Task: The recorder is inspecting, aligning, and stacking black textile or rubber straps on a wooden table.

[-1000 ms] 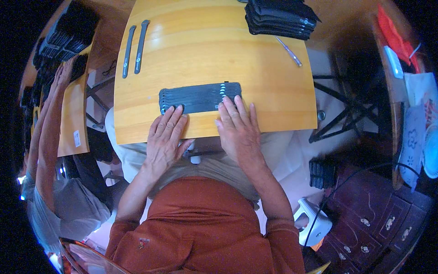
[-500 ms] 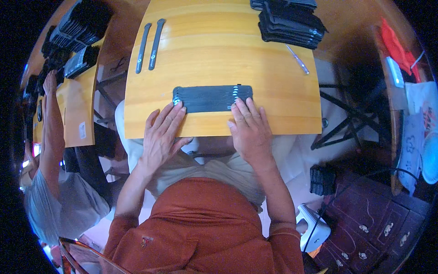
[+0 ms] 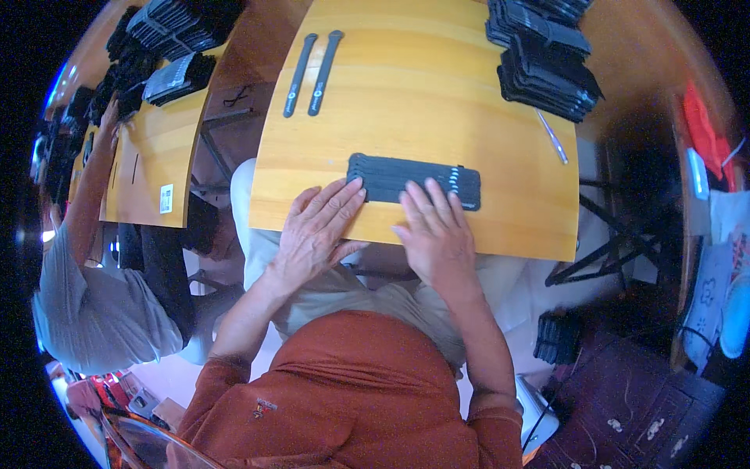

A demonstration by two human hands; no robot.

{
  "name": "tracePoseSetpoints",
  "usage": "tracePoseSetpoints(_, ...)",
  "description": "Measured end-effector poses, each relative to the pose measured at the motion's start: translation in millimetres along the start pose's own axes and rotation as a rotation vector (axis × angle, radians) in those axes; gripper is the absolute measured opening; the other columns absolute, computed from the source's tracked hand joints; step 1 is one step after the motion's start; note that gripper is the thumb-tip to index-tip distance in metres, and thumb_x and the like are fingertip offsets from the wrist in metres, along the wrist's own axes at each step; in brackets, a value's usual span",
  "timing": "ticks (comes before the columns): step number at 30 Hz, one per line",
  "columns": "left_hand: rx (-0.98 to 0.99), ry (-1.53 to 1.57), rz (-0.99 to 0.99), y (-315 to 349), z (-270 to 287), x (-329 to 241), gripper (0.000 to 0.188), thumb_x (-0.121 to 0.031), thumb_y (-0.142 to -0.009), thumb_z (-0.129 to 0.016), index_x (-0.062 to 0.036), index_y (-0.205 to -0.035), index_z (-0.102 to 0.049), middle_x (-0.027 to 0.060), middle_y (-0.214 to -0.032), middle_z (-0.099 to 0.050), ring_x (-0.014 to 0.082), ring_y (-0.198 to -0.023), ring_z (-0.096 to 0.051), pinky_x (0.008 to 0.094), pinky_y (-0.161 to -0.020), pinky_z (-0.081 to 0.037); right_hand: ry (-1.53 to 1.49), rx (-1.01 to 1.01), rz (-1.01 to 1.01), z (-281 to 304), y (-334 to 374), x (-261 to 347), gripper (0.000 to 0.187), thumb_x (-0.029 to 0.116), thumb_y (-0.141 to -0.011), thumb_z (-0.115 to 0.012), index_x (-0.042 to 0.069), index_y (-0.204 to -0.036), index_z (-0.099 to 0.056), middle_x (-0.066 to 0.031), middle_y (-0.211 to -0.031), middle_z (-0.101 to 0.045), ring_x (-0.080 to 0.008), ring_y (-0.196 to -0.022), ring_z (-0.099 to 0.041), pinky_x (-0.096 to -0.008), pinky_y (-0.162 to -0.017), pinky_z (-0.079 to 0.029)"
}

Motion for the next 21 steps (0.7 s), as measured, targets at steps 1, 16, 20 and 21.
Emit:
tracePoseSetpoints(1, -0.009, -0.001, 0.007, 1, 1, 2, 0.073, -0.045, -0.087, -0.072, -0.0059, -0.146, -0.054, 0.0079, -0.157, -0.049, 0.0248, -0.143, -0.046, 0.0433, -0.117, -0.034, 0.003, 0.000, 0.011, 3, 4, -5, 0.048, 0.030, -0.092, -0.071, 0.008, -0.134, -0.066, -0.0064, -0.148, -0.058, -0.0261, -0.143, -0.048, -0.0498, -0.119, -0.035)
tracePoseSetpoints(16, -0.035, 0.089, 0.057, 8, 7, 15, 0.082, -0.048, -0.083, -0.075, -0.0009, -0.146, -0.052, 0.0117, -0.154, -0.050, 0.0265, -0.144, -0.044, 0.0422, -0.117, -0.034, -0.362, -0.125, 0.135, -10, -148, 41, 0.030, 0.016, -0.090, -0.071, -0.002, -0.115, -0.071, -0.0167, -0.130, -0.068, -0.0360, -0.125, -0.060, -0.0463, -0.103, -0.051)
tracePoseSetpoints(20, -0.030, 0.142, 0.050, 6, 7, 14, 0.082, -0.048, -0.082, -0.076, -0.0008, -0.145, -0.053, 0.0110, -0.154, -0.050, 0.0266, -0.143, -0.044, 0.0425, -0.117, -0.034, -0.340, -0.145, 0.166, -55, -194, 40, 0.033, 0.019, -0.092, -0.070, 0.000, -0.119, -0.071, -0.0159, -0.131, -0.068, -0.0349, -0.129, -0.057, -0.0460, -0.109, -0.046)
tracePoseSetpoints(21, -0.031, 0.151, 0.057, 7, 7, 15, 0.082, -0.048, -0.082, -0.076, -0.0007, -0.145, -0.054, 0.0106, -0.154, -0.050, 0.0266, -0.143, -0.044, 0.0427, -0.116, -0.034, -0.289, -0.151, 0.168, -58, -200, 44, 0.036, 0.021, -0.092, -0.069, 0.001, -0.122, -0.071, -0.0143, -0.133, -0.066, -0.0344, -0.128, -0.056, -0.0457, -0.109, -0.046)
Point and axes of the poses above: each hand's wrist, its own y-axis away from the middle knuckle, its own z-axis out of the back of the hand, x = y × z, the point moved 4 cm from there along -y, towards the middle knuckle
